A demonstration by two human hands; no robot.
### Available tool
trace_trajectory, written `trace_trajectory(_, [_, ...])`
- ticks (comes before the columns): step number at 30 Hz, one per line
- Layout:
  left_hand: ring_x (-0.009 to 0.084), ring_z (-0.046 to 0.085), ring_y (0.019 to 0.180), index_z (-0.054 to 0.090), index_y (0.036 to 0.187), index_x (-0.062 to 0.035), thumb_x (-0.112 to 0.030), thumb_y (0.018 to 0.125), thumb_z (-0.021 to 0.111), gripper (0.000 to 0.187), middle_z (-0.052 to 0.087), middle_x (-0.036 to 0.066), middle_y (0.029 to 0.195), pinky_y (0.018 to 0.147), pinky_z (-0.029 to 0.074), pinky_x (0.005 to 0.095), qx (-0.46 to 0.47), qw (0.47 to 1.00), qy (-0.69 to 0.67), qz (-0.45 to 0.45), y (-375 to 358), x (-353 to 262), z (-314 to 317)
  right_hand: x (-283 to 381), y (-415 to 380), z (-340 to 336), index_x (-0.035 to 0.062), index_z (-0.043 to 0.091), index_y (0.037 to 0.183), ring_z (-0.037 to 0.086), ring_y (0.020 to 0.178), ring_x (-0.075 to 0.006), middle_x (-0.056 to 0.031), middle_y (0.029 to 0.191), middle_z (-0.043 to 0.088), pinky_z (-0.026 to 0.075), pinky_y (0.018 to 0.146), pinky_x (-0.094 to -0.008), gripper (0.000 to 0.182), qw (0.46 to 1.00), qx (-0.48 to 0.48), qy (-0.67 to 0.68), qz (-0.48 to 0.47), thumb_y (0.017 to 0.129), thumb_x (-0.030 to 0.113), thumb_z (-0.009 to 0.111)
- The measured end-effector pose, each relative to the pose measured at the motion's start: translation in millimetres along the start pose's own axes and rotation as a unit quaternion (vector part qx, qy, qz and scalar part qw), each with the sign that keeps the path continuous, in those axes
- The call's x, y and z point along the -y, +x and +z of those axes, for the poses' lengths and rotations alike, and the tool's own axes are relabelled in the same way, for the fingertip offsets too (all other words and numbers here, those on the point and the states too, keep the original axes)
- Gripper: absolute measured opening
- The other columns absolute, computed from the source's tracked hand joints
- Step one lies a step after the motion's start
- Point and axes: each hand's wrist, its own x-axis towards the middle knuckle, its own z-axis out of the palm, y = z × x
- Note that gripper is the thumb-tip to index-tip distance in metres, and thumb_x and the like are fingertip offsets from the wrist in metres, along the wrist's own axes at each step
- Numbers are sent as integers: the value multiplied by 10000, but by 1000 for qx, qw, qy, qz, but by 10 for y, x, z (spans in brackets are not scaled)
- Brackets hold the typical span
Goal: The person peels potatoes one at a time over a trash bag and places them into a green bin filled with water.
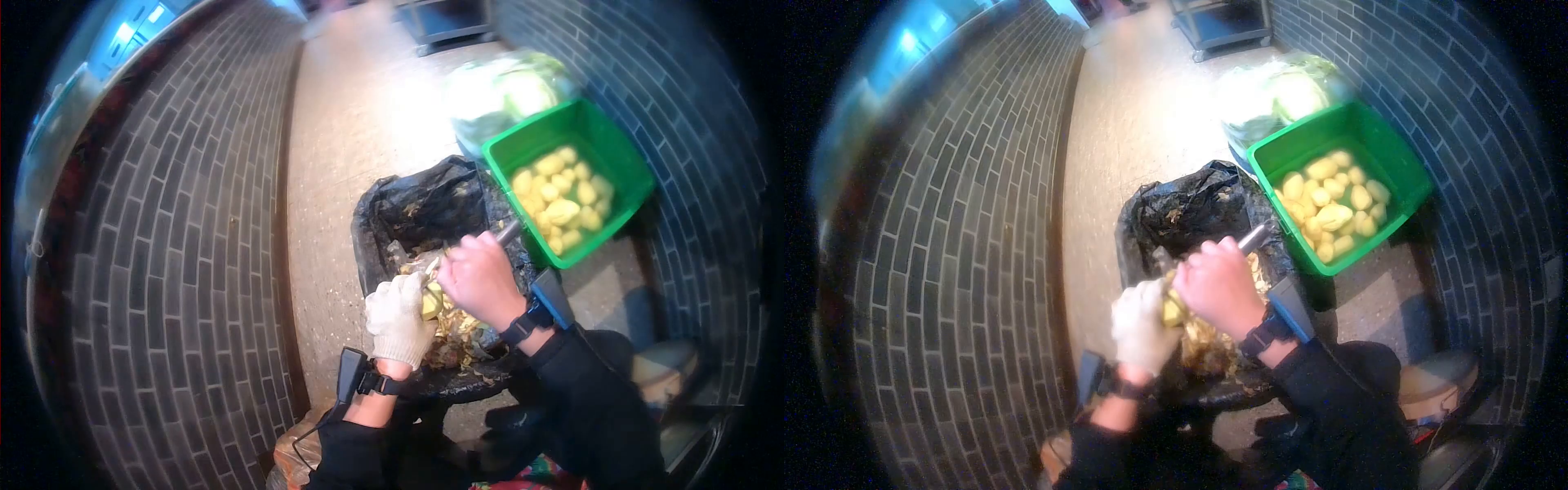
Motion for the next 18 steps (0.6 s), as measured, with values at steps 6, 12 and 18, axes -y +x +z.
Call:
trace_trajectory(6, [310, 590, 858, 620, 977, -110, -197, 659, 766, 361, 615, 106, 914, 748, 451, 422, -61, 998, 20, 0, 1, 5, -9, -298, -74, 92, 84, 593, 551, 568, 700, -257, -74, 602, 595, 412, 675, -444, 304, 990, 44, -134, 17, 844, 152, 557])
trace_trajectory(12, [297, 653, 922, 665, 1083, -120, -361, 602, 859, 572, 678, 112, 1025, 831, 518, 376, -32, 961, -267, -70, 149, 235, -100, -319, -70, -78, 59, 586, 555, 558, 650, -330, -143, 599, 571, 414, 675, -469, 314, 994, 38, -60, 88, 844, 178, 559])
trace_trajectory(18, [170, 624, 973, 484, 1237, -70, -208, 868, 714, 456, 593, 79, 1111, 821, 553, 340, -11, 638, -734, -233, 134, 257, -75, -242, -98, -207, 55, 558, 601, 535, 670, -324, -124, 631, 547, 407, 676, -451, 255, 997, 10, 18, 76, 842, 139, 561])
